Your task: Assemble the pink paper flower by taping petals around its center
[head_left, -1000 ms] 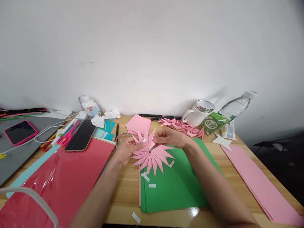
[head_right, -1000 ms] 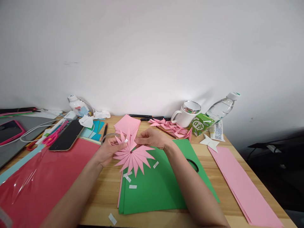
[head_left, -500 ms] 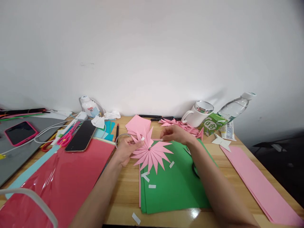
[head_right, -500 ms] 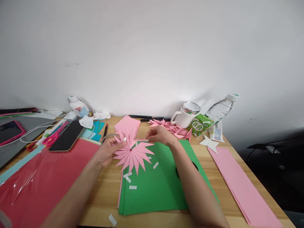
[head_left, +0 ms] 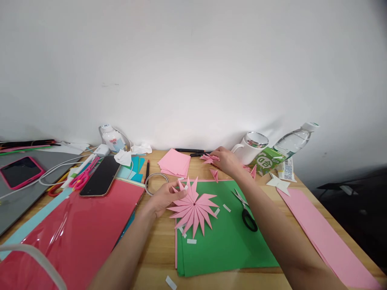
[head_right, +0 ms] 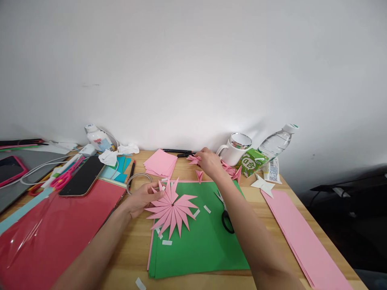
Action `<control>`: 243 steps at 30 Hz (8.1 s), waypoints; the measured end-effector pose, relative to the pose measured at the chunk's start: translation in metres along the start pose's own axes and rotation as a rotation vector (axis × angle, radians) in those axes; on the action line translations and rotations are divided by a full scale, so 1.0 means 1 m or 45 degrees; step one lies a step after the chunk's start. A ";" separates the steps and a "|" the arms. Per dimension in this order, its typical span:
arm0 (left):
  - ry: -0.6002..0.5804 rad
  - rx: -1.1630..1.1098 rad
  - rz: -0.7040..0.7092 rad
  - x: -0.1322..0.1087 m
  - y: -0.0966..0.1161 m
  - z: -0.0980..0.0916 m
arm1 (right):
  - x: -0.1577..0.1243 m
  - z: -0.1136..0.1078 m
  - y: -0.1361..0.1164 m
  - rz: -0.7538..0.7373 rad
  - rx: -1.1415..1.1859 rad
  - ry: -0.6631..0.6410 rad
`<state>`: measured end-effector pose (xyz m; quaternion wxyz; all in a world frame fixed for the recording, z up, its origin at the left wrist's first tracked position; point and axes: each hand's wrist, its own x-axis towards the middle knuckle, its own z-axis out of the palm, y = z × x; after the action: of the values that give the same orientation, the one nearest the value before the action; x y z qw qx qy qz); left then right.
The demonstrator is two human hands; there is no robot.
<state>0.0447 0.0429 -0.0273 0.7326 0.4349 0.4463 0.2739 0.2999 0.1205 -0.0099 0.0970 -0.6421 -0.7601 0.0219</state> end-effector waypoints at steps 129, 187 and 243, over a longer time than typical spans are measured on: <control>0.189 0.107 0.219 -0.001 0.006 0.000 | -0.081 0.026 -0.081 0.234 1.733 -0.286; 0.207 0.311 0.319 -0.003 0.003 0.006 | -0.079 0.027 -0.086 0.206 1.474 -0.456; 0.545 1.235 1.088 0.007 -0.012 0.014 | -0.086 0.024 -0.071 -0.052 1.516 -0.228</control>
<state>0.0603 0.0372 -0.0371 0.1779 0.7884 0.4429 0.3880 0.2400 0.0255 -0.0320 0.3761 -0.4585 -0.6345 0.4958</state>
